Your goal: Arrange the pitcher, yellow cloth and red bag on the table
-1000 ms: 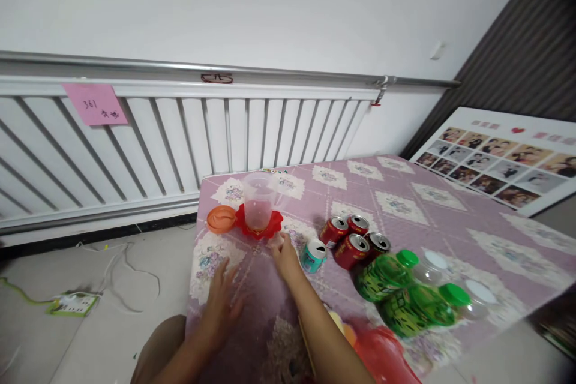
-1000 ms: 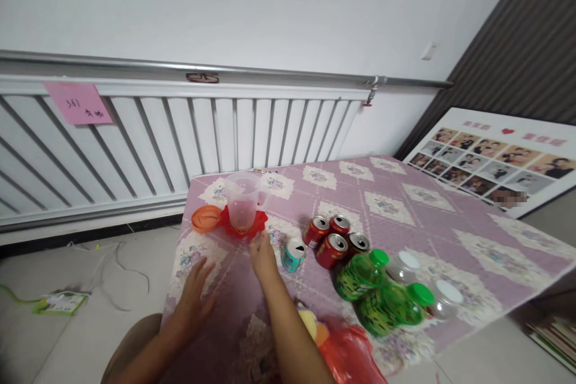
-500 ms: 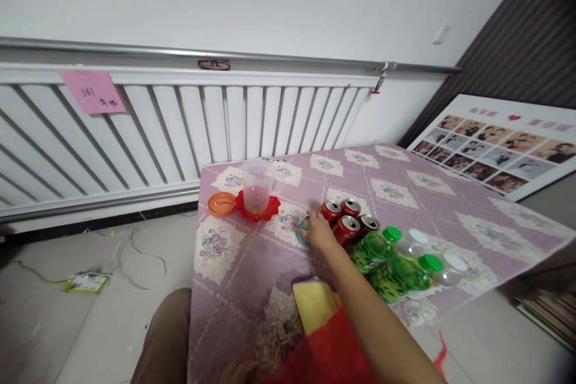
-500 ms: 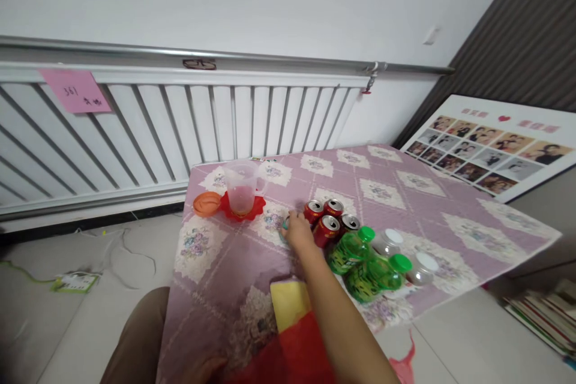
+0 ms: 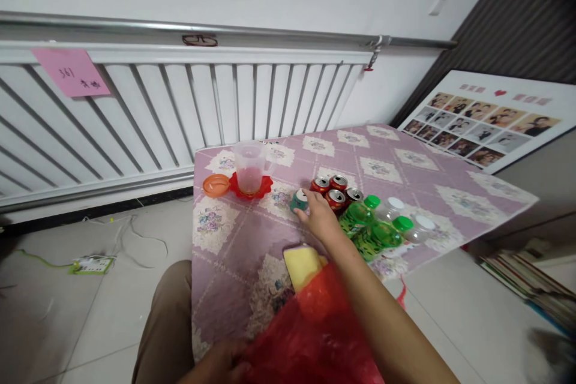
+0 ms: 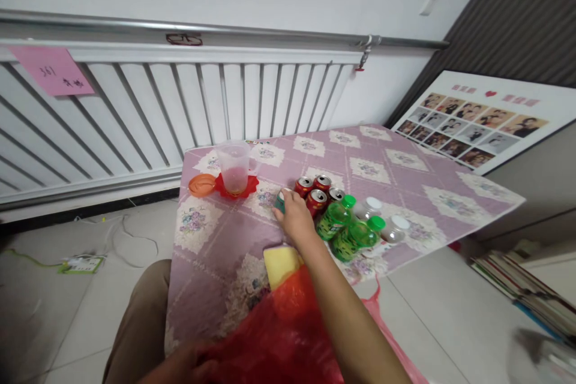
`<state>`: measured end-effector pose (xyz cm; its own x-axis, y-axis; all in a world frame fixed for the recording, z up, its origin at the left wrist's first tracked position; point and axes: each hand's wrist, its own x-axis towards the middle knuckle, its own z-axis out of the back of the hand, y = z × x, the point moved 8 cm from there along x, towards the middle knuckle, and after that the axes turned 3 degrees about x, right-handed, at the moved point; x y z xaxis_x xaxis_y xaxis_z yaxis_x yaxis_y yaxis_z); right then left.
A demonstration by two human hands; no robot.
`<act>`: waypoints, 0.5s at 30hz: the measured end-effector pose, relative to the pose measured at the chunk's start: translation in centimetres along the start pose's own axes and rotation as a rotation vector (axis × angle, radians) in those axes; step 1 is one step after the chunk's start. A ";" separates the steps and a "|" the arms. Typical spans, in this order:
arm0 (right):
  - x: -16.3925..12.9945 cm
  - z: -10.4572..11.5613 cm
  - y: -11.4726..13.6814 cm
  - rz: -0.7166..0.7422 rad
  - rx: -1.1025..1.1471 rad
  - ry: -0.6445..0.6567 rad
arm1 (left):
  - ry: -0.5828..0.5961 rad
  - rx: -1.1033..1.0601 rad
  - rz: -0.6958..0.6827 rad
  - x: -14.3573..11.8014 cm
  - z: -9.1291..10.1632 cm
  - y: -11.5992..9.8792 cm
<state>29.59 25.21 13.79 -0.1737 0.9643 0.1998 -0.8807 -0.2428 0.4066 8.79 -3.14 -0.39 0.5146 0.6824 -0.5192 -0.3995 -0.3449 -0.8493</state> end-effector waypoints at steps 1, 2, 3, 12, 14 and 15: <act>-1.8 0.8 -0.3 0.022 0.030 -0.006 | 0.004 -0.029 0.012 -0.1 0.0 -0.2; -3.8 1.8 -1.0 0.045 0.090 -0.019 | -0.012 -0.062 0.018 -0.3 0.3 -0.4; -6.0 2.7 -2.2 0.028 0.152 -0.042 | -0.047 -0.103 0.021 -0.4 0.7 -0.5; -28.2 3.0 -15.9 -0.620 0.218 0.168 | -0.275 -0.529 -0.036 -2.8 5.8 -2.4; -30.7 1.9 -15.6 -0.641 0.291 0.214 | -0.343 -0.559 -0.037 -3.5 7.3 -2.8; -31.3 1.4 -15.1 -0.622 0.327 0.239 | -0.395 -0.553 -0.043 -3.9 8.3 -3.0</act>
<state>48.92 -1.45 2.69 0.1906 0.9215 -0.3384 -0.6777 0.3729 0.6337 1.73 0.59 4.93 0.1639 0.8507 -0.4994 0.1162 -0.5193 -0.8466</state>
